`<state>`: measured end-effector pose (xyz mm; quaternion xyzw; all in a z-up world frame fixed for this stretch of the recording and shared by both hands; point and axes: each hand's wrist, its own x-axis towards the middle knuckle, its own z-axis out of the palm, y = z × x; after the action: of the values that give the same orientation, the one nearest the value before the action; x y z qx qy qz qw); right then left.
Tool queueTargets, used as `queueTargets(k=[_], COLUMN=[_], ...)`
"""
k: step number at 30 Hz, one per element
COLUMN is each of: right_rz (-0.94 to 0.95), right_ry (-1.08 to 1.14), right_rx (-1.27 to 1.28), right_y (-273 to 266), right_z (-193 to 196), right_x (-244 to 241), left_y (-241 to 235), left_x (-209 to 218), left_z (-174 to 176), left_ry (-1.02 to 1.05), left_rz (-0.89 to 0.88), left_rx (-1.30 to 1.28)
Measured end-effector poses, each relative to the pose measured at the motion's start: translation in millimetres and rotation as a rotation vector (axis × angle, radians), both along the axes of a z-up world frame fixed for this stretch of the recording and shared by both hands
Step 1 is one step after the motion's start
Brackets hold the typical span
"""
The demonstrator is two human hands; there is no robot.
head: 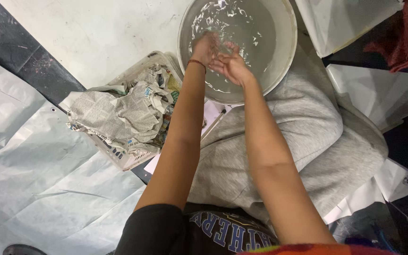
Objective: The person washes several small dishes and a glass in a bucket of water, then dries them with a cloth and places them on a nearby shelf. The items include a square dish, a small round bowl, and a glass.
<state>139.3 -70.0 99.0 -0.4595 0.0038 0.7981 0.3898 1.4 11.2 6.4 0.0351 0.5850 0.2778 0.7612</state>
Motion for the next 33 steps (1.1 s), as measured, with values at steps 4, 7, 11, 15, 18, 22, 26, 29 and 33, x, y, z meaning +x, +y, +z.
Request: queueTargets(k=[4, 7, 11, 15, 18, 22, 26, 29, 33], right_rz=[0.403, 0.638, 0.346, 0.477, 0.596, 0.688, 0.613, 0.529, 0.324], right_ry=[-0.732, -1.331, -1.065, -1.469, -1.474, -1.497, -1.389, -1.152, -1.094], right_rx=[0.184, 0.286, -0.041, 0.304, 0.379, 0.482, 0.748, 0.695, 0.9], right_y=[-10, -23, -17, 2, 16, 21, 8, -9, -24], right_z=[-15, -33, -37, -20, 11, 90, 173, 218, 237], right_x=[0, 9, 18, 28, 31, 27, 29, 31, 31], left_y=[-12, -19, -18, -31, -41, -58, -69, -81, -89], left_x=[-4, 4, 11, 16, 22, 15, 6, -2, -4], left_z=[-4, -6, 4, 43, 93, 167, 220, 252, 267], left_ry=[-0.011, 0.035, 0.228, 0.947, 1.127, 0.959, 0.773, 0.697, 0.714], left_rz=[-0.032, -0.037, 0.069, -0.378, -0.65, -0.518, -0.44, -0.39, -0.289], left_rx=[0.042, 0.08, 0.129, 0.66, 1.08, 1.227, 1.26, 1.274, 1.378])
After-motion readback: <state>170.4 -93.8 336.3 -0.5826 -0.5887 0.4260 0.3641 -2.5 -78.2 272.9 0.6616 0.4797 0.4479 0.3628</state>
